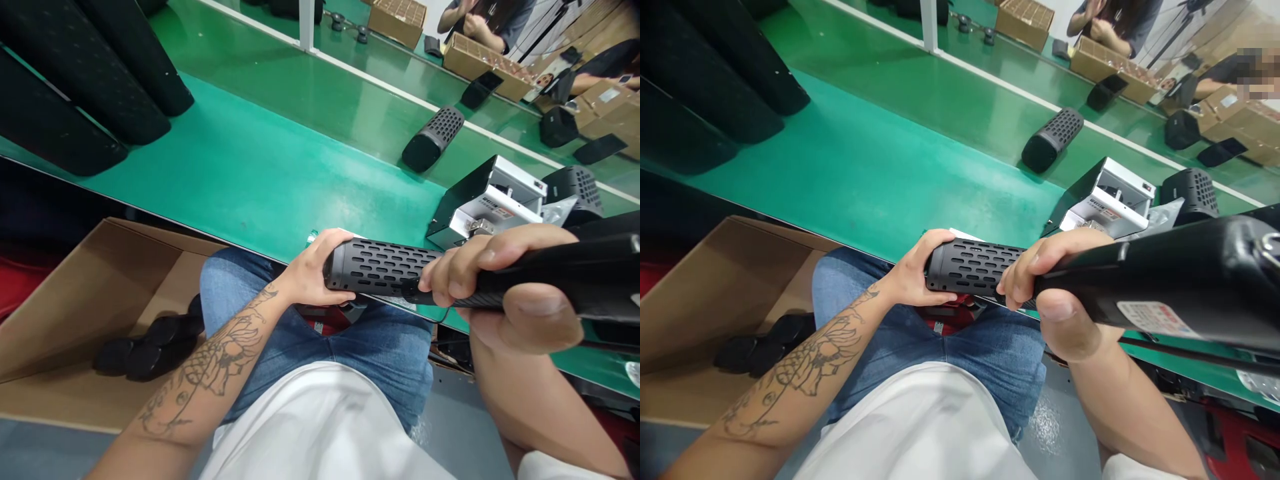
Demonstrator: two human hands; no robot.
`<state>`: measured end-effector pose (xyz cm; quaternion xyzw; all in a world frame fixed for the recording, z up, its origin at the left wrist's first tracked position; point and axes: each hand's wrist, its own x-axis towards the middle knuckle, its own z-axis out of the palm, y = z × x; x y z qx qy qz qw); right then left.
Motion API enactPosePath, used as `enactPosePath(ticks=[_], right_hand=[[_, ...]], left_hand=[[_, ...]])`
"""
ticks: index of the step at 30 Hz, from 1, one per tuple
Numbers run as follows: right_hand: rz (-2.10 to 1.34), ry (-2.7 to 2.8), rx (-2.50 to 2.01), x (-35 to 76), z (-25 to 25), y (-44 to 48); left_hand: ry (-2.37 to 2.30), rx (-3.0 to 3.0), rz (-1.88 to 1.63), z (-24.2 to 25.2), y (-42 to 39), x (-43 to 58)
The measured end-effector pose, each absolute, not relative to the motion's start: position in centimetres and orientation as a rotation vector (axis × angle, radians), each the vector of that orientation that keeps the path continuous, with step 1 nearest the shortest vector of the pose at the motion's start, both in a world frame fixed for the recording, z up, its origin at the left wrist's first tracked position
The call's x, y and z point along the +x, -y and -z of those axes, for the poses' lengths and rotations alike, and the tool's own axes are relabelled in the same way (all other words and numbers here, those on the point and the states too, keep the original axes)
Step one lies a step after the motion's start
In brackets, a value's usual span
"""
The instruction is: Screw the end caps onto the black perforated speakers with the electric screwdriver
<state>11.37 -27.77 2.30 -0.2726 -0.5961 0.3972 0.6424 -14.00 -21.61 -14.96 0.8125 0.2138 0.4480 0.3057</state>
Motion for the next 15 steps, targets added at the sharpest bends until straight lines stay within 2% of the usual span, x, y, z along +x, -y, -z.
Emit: enactPosePath(ticks=[12, 15], right_hand=[[-0.976, 1.490, -0.658, 11.3, -2.9, 27.6], [-0.899, 1.440, -0.649, 12.3, -4.1, 27.2]], left_hand=[[-0.559, 2.155, -1.199, 15.2, 21.6, -14.1], [-0.555, 2.176, -1.213, 15.3, 21.6, -14.2]])
